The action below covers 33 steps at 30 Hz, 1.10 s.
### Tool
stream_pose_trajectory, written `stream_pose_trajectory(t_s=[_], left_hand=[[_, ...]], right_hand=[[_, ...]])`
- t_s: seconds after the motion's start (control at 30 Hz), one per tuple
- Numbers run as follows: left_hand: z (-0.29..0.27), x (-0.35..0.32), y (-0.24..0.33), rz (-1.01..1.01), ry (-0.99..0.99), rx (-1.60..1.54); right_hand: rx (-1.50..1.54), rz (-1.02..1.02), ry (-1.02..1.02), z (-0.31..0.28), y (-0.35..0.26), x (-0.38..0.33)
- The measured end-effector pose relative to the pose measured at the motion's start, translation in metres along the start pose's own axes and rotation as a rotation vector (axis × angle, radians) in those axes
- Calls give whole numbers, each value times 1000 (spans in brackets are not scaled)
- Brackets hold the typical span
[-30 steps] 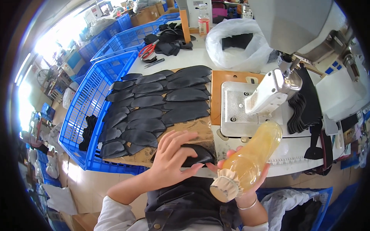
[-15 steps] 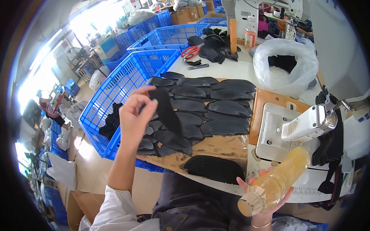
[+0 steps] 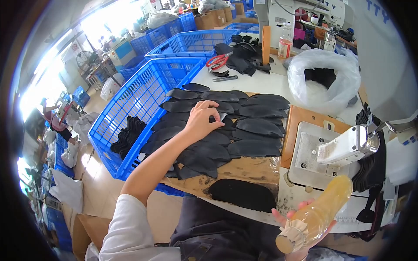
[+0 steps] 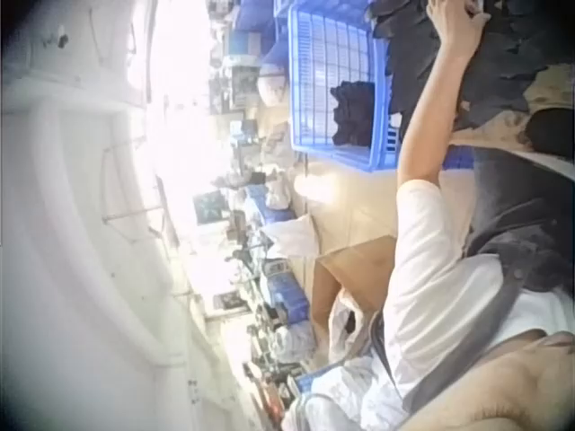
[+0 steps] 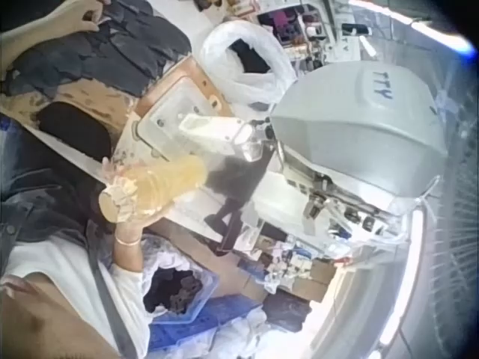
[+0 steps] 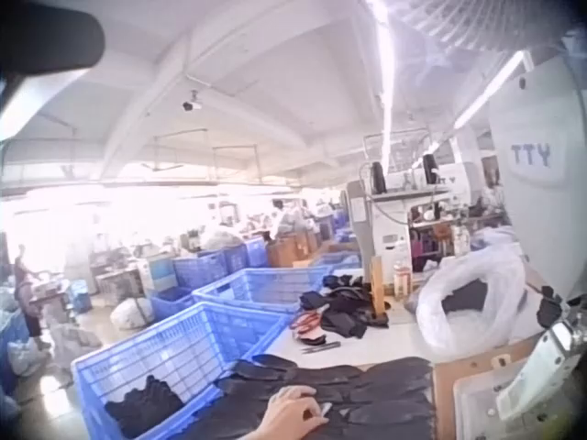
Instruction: The recorder is applying glue to black shoe components on a workbench in a factory setting.
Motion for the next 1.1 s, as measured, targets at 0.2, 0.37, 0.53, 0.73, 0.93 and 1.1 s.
stream_pose_trajectory(t_s=[0.2,0.37,0.53,0.73,0.93,1.1], left_hand=[[-21,5,6,-62,-36,96],[-67,-19,72,200,44,-58],[-48,-109,113,239,-151,-402],[-31,-150,99,289,81,-464],[-30,-151,100,325,132,-477],[-23,-162,93,198,28,-588]], right_hand=[[-15,-14,-4,2,2,0],[-280,-21,271,-2,-1,-12],[-886,-63,266,41,8,26],[-1310,18,-132,94,34,81],[-1723,168,-229,119,67,90],[-2376,-174,-597,167,71,107]])
Point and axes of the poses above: each hand's wrist, its own x-axis towards the middle knuckle, its own z-axis out of the palm, y = z × x, the point moved 3 cm from there along x, towards the middle knuckle, and after that the axes turned 9 degrees about -x, right-handed, at the moved point
